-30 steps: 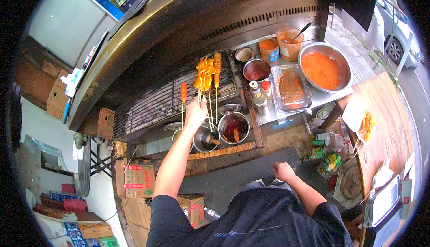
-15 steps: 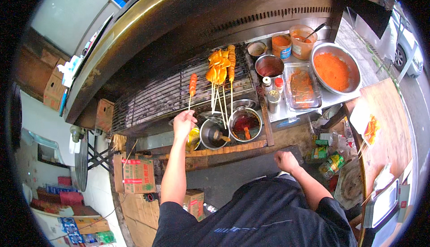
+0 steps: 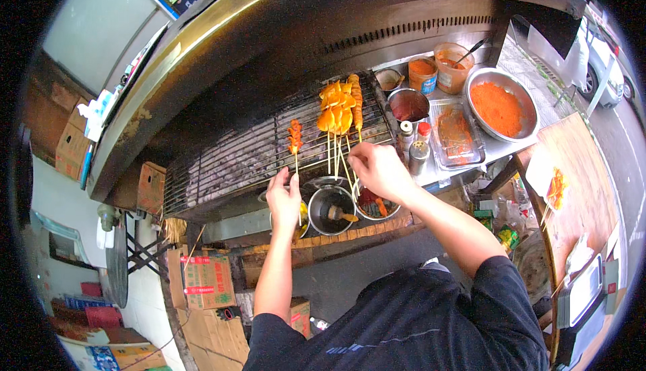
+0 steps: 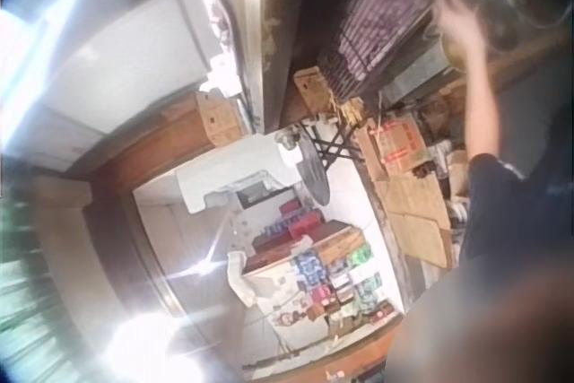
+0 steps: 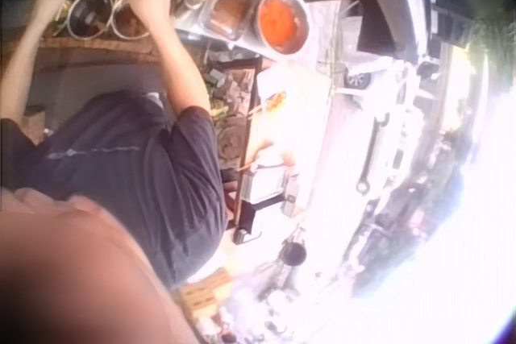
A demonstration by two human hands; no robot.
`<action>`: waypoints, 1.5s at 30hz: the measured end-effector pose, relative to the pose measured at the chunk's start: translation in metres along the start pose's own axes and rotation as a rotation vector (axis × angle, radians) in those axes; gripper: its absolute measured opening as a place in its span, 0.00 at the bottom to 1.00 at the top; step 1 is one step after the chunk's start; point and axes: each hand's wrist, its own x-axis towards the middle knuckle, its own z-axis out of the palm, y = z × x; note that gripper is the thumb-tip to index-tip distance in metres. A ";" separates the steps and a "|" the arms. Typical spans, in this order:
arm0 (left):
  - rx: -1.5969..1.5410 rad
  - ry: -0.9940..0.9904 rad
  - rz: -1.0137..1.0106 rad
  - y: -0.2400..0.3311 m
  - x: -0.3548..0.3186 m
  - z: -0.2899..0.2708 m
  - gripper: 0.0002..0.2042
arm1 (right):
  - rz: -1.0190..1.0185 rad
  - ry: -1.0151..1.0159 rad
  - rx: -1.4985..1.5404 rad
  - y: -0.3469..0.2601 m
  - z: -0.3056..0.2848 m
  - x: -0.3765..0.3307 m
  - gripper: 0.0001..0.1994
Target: The person assembles skewered food items into a styrofoam container at a street food stall. They use tongs to transfer grilled items from a grill to the container, add sauce and garnish, then close the container and place it in a plastic bag.
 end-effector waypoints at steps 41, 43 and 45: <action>-0.979 -0.681 -0.547 0.192 -0.056 0.091 0.10 | 0.151 0.148 0.436 0.073 -0.064 -0.094 0.09; -1.006 -0.778 -0.521 0.221 -0.087 0.121 0.10 | 0.230 0.173 0.433 0.090 -0.095 -0.132 0.09; -1.025 -0.886 -0.542 0.252 -0.125 0.152 0.10 | 0.298 0.262 0.371 0.111 -0.124 -0.175 0.10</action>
